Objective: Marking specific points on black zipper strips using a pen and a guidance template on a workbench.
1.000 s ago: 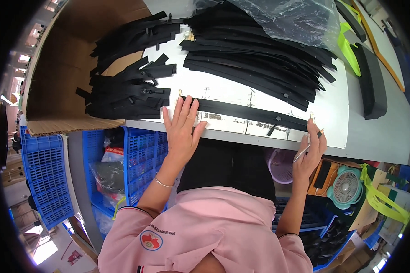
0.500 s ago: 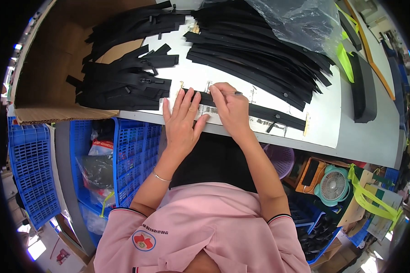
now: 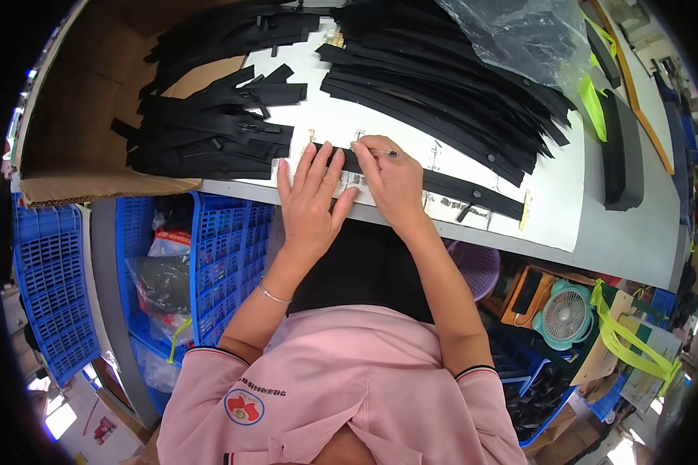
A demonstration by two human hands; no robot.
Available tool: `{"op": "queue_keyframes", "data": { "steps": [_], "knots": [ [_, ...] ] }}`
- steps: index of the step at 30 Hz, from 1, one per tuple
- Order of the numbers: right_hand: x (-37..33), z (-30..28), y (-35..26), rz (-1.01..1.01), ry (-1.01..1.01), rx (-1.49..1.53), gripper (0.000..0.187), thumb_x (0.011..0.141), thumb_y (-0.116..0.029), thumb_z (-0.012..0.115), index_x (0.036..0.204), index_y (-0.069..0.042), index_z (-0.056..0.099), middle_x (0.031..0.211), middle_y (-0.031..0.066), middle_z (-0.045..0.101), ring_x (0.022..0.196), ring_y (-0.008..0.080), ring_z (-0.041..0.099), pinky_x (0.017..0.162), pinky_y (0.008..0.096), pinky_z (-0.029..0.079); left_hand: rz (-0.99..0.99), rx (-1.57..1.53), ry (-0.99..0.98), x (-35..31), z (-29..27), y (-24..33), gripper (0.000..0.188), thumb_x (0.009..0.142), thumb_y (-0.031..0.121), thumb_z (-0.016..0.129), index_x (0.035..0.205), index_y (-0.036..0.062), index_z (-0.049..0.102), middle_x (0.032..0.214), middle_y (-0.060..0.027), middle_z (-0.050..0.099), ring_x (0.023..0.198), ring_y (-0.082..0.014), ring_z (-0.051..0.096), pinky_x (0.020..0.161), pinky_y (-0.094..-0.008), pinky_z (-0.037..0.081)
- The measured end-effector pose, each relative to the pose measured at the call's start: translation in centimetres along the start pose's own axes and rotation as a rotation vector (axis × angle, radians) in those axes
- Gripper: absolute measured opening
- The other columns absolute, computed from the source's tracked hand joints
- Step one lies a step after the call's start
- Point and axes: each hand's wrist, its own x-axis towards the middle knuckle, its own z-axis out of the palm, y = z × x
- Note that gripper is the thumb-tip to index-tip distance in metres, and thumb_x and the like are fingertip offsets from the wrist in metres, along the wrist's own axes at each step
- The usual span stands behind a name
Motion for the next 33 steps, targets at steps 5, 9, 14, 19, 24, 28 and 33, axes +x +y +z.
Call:
{"op": "queue_keyframes", "data": {
  "steps": [5,9,14,19,24,28,33],
  "knots": [
    [-0.1,-0.4,-0.3,0.021,0.010,0.098,0.019,0.100,-0.015,0.067,0.097,0.002,0.075,0.093,0.0100,0.077,0.071,0.0198,0.071,0.066,0.0292,0.054,-0.011,0.004,-0.023,0.1,-0.3,0.1,0.056,0.093,0.032,0.075,0.140,0.0051,0.064,0.149,-0.0125,0.058,0.145,-0.0312,0.047,0.122,-0.0593,0.020],
    [-0.2,-0.6,-0.1,-0.025,-0.099,0.129,0.026,0.101,-0.011,0.066,0.087,0.009,0.074,0.085,0.0099,0.076,0.067,0.0105,0.063,0.060,0.0246,0.048,-0.021,-0.005,-0.034,0.1,-0.3,0.1,0.055,0.094,0.030,0.074,0.142,0.0060,0.063,0.151,-0.0118,0.057,0.146,-0.0311,0.046,0.124,-0.0582,0.018],
    [-0.2,-0.5,-0.1,-0.082,-0.067,0.068,0.026,0.100,-0.011,0.067,0.085,0.009,0.074,0.084,0.0090,0.077,0.065,0.0129,0.066,0.059,0.0258,0.050,-0.015,0.010,-0.027,0.2,-0.1,0.3,0.055,0.093,0.031,0.075,0.141,0.0064,0.064,0.150,-0.0116,0.058,0.145,-0.0309,0.047,0.123,-0.0591,0.019],
    [-0.3,-0.8,0.1,-0.089,-0.104,0.068,0.026,0.097,-0.017,0.067,0.082,0.003,0.075,0.082,0.0047,0.078,0.062,0.0188,0.070,0.057,0.0292,0.051,-0.001,0.039,-0.015,0.1,0.0,0.1,0.055,0.093,0.031,0.075,0.140,0.0061,0.065,0.148,-0.0114,0.059,0.145,-0.0309,0.047,0.123,-0.0594,0.019],
    [-2.0,-5.0,-0.5,0.046,0.079,0.194,0.023,0.099,-0.014,0.066,0.088,0.004,0.076,0.077,0.0076,0.075,0.060,0.0108,0.064,0.057,0.0268,0.048,0.001,0.028,-0.028,-0.1,0.1,0.0,0.055,0.093,0.030,0.075,0.141,0.0057,0.064,0.150,-0.0116,0.058,0.146,-0.0322,0.046,0.124,-0.0591,0.018],
    [-2.5,-8.1,1.0,0.123,0.289,0.050,0.025,0.101,-0.016,0.065,0.090,0.003,0.076,0.070,0.0045,0.070,0.057,0.0093,0.059,0.056,0.0251,0.046,-0.001,0.029,-0.062,0.0,-0.1,0.0,0.056,0.096,0.027,0.072,0.147,0.0075,0.060,0.154,-0.0107,0.055,0.149,-0.0305,0.042,0.125,-0.0580,0.016],
    [-2.6,-8.2,2.0,0.130,0.275,-0.052,0.025,0.102,-0.016,0.065,0.088,0.003,0.075,0.067,0.0044,0.068,0.056,0.0084,0.057,0.055,0.0247,0.044,0.013,0.029,-0.094,0.1,-0.1,0.1,0.057,0.097,0.026,0.071,0.149,0.0064,0.057,0.157,-0.0125,0.051,0.151,-0.0319,0.039,0.125,-0.0595,0.014]
  ]
}}
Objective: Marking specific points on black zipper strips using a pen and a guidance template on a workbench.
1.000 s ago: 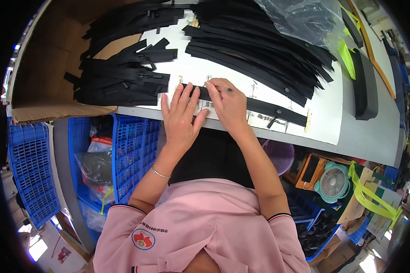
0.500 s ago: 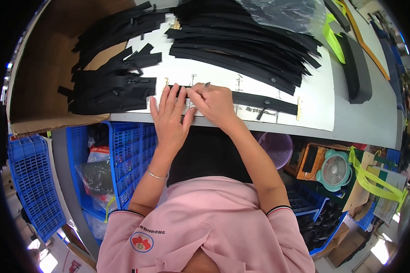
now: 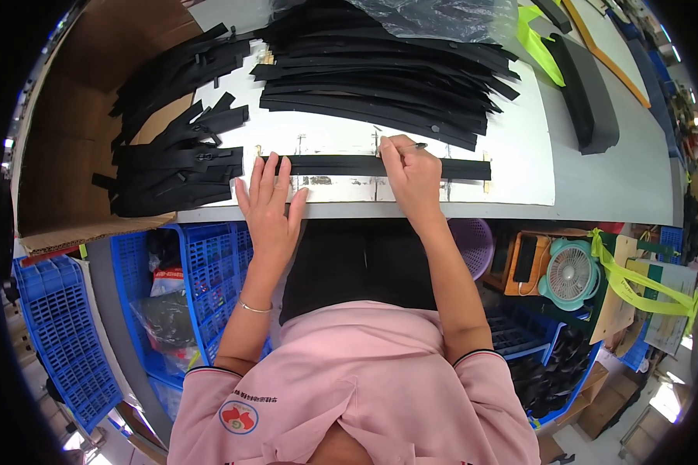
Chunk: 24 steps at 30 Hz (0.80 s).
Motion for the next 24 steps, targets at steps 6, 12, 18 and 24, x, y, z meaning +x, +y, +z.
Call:
{"op": "queue_keyframes", "data": {
  "steps": [6,12,18,24],
  "knots": [
    [-0.1,0.1,0.7,-0.020,-0.014,-0.009,0.024,0.103,-0.018,0.064,0.093,0.000,0.076,0.064,0.0033,0.063,0.058,0.0061,0.054,0.055,0.0239,0.042,0.084,-0.217,-0.035,1.0,0.6,4.9,0.061,0.098,0.027,0.070,0.153,0.0079,0.052,0.162,-0.0144,0.045,0.153,-0.0348,0.035,0.125,-0.0607,0.013],
    [-0.2,0.5,0.9,-0.054,0.006,-0.020,0.022,0.100,-0.017,0.067,0.088,0.001,0.075,0.066,0.0086,0.068,0.053,0.0160,0.061,0.054,0.0286,0.046,0.123,-0.302,-0.110,1.1,2.0,7.1,0.054,0.097,0.026,0.071,0.146,0.0067,0.059,0.156,-0.0136,0.052,0.149,-0.0338,0.041,0.125,-0.0578,0.018],
    [-0.3,0.2,0.9,-0.048,0.020,0.000,0.022,0.099,-0.016,0.067,0.085,0.001,0.074,0.066,0.0084,0.069,0.054,0.0193,0.065,0.054,0.0302,0.048,0.138,-0.259,-0.086,1.3,2.1,7.3,0.051,0.096,0.025,0.072,0.141,0.0030,0.062,0.150,-0.0147,0.057,0.145,-0.0338,0.045,0.123,-0.0584,0.021],
    [-0.3,0.0,1.2,-0.097,-0.058,0.044,0.025,0.097,-0.016,0.068,0.079,0.001,0.072,0.064,0.0091,0.068,0.053,0.0203,0.064,0.052,0.0309,0.047,0.131,-0.251,-0.098,1.3,2.2,7.2,0.051,0.096,0.024,0.072,0.142,0.0053,0.062,0.151,-0.0135,0.056,0.146,-0.0330,0.044,0.124,-0.0571,0.020]
  ]
}}
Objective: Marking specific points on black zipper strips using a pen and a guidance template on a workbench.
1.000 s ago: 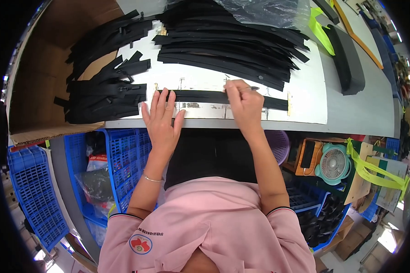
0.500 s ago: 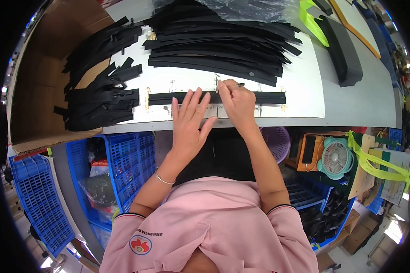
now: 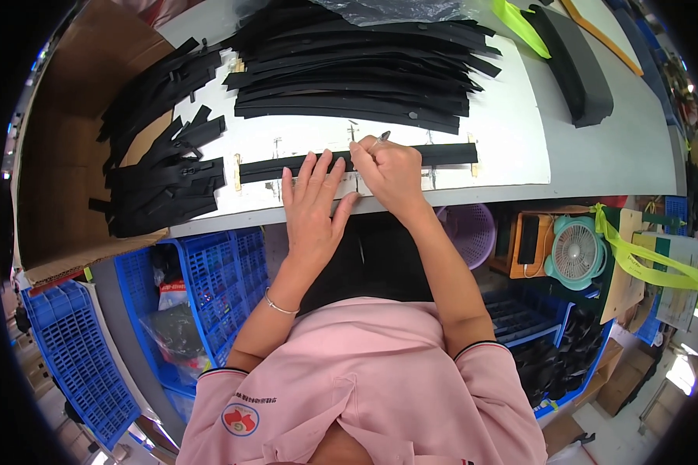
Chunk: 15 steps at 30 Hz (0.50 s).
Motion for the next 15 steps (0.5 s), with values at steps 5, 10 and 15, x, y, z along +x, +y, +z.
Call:
{"op": "queue_keyframes", "data": {
  "steps": [5,10,15],
  "knots": [
    [-0.1,0.0,0.5,-0.067,0.008,-0.034,0.025,0.095,-0.015,0.068,0.075,0.001,0.071,0.062,0.0100,0.065,0.051,0.0240,0.061,0.051,0.0322,0.046,0.009,0.009,-0.014,0.1,0.2,0.2,0.051,0.097,0.024,0.072,0.144,0.0070,0.061,0.153,-0.0124,0.055,0.149,-0.0320,0.042,0.125,-0.0560,0.018],
    [-0.9,-2.8,-0.5,0.043,-0.048,0.177,0.022,0.097,-0.009,0.063,0.081,0.004,0.072,0.080,0.0072,0.074,0.068,0.0087,0.065,0.061,0.0245,0.047,0.003,0.047,-0.018,0.0,0.2,0.0,0.052,0.096,0.024,0.073,0.144,0.0081,0.061,0.155,-0.0116,0.054,0.149,-0.0324,0.042,0.126,-0.0554,0.019],
    [-0.3,-8.6,0.7,0.221,0.165,0.183,0.023,0.100,-0.013,0.062,0.085,0.001,0.073,0.077,0.0036,0.069,0.066,0.0076,0.057,0.060,0.0243,0.044,0.004,0.053,-0.010,-0.3,0.3,-0.2,0.052,0.097,0.024,0.072,0.146,0.0089,0.060,0.156,-0.0109,0.053,0.150,-0.0319,0.041,0.126,-0.0548,0.018]
  ]
}}
